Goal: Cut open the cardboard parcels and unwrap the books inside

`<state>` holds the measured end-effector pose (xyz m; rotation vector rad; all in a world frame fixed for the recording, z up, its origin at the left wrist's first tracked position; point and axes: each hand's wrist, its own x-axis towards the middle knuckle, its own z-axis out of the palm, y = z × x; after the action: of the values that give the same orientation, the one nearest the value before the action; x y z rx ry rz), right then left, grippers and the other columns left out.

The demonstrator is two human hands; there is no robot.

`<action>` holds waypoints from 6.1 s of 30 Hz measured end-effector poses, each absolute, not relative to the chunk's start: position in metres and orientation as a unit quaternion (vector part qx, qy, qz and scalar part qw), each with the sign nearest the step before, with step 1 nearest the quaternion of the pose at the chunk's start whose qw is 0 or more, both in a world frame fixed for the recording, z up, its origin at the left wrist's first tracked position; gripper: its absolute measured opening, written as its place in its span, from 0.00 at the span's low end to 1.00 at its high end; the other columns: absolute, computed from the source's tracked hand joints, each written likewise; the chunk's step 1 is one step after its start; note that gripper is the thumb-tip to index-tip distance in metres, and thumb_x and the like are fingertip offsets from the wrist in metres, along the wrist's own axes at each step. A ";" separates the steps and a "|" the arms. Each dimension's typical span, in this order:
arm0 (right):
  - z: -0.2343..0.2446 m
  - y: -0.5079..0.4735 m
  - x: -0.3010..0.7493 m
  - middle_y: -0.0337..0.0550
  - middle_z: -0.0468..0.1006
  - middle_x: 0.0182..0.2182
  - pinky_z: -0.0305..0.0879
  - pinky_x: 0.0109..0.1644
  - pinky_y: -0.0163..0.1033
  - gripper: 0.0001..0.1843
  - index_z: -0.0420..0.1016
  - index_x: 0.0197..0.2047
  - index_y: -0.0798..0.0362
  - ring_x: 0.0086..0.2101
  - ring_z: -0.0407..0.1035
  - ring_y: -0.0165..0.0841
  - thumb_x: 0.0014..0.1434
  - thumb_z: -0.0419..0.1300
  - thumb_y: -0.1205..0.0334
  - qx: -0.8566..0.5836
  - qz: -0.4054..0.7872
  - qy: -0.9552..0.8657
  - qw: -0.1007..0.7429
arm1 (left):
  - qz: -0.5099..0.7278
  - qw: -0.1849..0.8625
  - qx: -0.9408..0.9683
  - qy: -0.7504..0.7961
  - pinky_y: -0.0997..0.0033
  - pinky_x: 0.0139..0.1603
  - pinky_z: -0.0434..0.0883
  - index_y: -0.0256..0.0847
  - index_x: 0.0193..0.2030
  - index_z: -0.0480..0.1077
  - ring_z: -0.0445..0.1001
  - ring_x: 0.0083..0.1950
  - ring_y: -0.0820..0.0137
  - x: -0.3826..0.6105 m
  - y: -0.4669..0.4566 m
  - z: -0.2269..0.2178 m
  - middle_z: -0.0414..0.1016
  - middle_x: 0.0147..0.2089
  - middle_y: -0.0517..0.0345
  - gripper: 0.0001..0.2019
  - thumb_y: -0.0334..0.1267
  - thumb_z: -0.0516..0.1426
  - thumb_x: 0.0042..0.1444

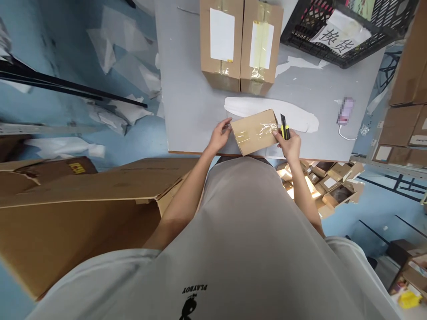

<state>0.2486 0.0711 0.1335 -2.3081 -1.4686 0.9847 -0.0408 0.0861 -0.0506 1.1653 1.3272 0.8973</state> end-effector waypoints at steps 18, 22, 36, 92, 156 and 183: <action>0.185 0.033 0.138 0.52 0.79 0.72 0.75 0.69 0.47 0.33 0.63 0.84 0.50 0.69 0.77 0.48 0.84 0.45 0.52 -0.634 0.357 -0.681 -0.079 | 0.392 0.620 0.477 0.484 0.39 0.67 0.84 0.41 0.51 0.88 0.85 0.61 0.48 -0.060 0.110 0.034 0.86 0.52 0.51 0.23 0.56 0.76 0.59; 0.181 0.033 0.133 0.54 0.82 0.69 0.77 0.69 0.49 0.33 0.62 0.85 0.51 0.67 0.79 0.49 0.83 0.46 0.55 -0.647 0.352 -0.673 -0.064 | 0.382 0.615 0.488 0.487 0.45 0.65 0.86 0.40 0.50 0.89 0.86 0.58 0.52 -0.057 0.112 0.044 0.87 0.51 0.52 0.19 0.51 0.75 0.60; 0.201 0.037 0.082 0.65 0.86 0.59 0.79 0.61 0.54 0.32 0.59 0.84 0.60 0.53 0.85 0.50 0.81 0.44 0.67 -0.695 0.266 -0.634 -0.212 | 0.405 0.592 0.483 0.502 0.56 0.62 0.87 0.42 0.47 0.89 0.87 0.57 0.56 -0.049 0.107 0.052 0.89 0.52 0.50 0.16 0.51 0.73 0.62; 0.150 0.002 0.234 0.61 0.79 0.69 0.73 0.69 0.46 0.28 0.67 0.79 0.56 0.67 0.75 0.44 0.83 0.44 0.61 -0.751 0.313 -0.576 0.082 | 0.208 0.372 0.790 0.441 0.25 0.88 0.46 0.56 0.75 0.74 0.53 0.89 0.45 0.053 0.079 0.099 0.64 0.85 0.51 0.24 0.51 0.55 0.78; 0.188 0.008 0.229 0.60 0.89 0.53 0.78 0.55 0.47 0.28 0.62 0.81 0.57 0.50 0.87 0.48 0.84 0.47 0.59 -0.746 0.376 -0.530 -0.146 | 0.188 0.297 0.809 0.471 0.30 0.89 0.48 0.53 0.80 0.70 0.54 0.89 0.50 0.053 0.068 0.077 0.64 0.85 0.51 0.26 0.51 0.52 0.81; 0.043 0.054 0.221 0.31 0.76 0.19 0.71 0.27 0.32 0.22 0.78 0.42 0.52 0.21 0.76 0.32 0.62 0.73 0.41 -0.712 0.584 -0.318 0.227 | 0.342 0.223 0.636 0.654 0.39 0.79 0.71 0.48 0.80 0.70 0.71 0.80 0.46 -0.094 0.000 0.067 0.73 0.78 0.38 0.35 0.64 0.56 0.75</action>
<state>0.2213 0.0543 0.0431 -1.9620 -0.8761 1.6089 -0.0945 -0.0001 0.0671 1.7579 1.8071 0.9455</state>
